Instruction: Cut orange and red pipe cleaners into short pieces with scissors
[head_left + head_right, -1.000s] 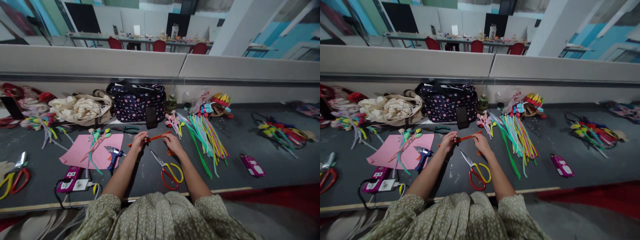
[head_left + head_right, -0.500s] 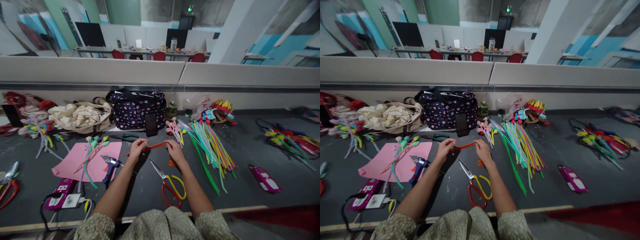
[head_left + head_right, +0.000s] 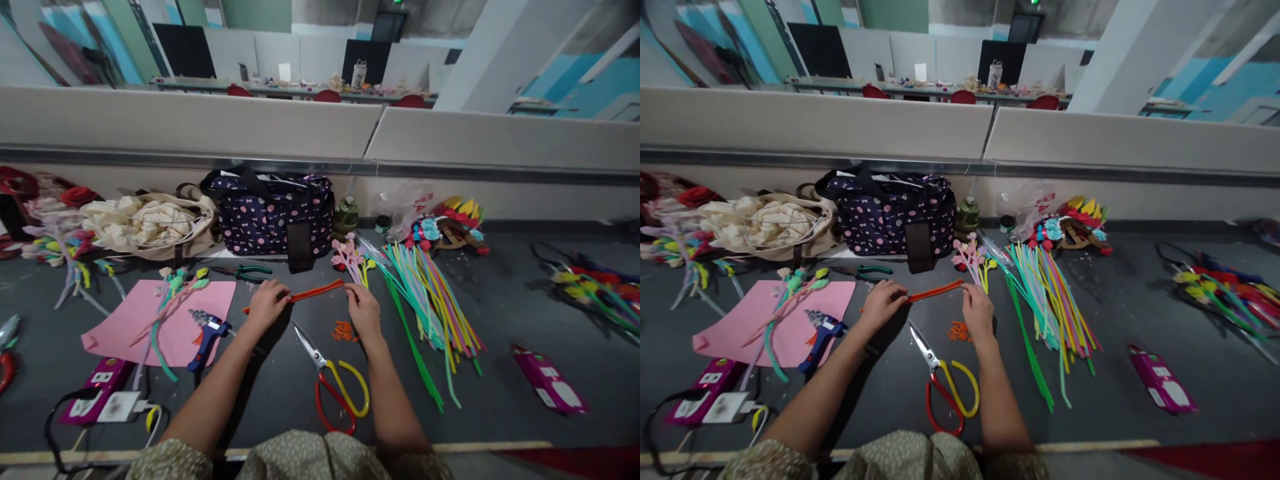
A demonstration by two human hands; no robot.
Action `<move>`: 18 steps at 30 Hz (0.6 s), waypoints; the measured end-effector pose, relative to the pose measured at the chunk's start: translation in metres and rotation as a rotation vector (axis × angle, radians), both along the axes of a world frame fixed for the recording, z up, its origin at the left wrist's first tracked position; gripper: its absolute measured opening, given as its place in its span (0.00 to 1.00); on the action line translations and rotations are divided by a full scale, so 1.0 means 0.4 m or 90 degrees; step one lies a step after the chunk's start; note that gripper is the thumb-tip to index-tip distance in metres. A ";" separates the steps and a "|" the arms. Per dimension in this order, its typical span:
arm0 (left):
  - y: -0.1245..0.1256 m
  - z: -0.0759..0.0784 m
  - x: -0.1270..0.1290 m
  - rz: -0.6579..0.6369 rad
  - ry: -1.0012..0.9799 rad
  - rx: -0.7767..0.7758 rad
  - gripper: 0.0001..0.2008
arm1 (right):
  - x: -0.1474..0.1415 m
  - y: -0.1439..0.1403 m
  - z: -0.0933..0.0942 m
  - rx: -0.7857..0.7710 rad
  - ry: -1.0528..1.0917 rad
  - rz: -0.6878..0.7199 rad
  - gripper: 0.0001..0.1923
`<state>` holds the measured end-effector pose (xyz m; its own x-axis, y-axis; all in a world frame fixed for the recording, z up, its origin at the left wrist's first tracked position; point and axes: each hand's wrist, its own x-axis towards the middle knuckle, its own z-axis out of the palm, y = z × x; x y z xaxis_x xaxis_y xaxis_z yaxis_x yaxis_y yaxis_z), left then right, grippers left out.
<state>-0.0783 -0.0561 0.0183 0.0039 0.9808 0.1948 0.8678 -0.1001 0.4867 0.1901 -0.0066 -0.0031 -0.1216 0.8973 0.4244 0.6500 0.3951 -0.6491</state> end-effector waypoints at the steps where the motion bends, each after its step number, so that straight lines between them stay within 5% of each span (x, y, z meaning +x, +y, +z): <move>1: 0.000 -0.004 -0.001 -0.007 0.020 -0.010 0.07 | 0.000 0.001 -0.004 -0.003 -0.004 -0.008 0.16; 18: 0.003 -0.021 0.001 -0.023 0.141 -0.103 0.05 | -0.033 -0.015 -0.024 -0.029 -0.010 0.010 0.15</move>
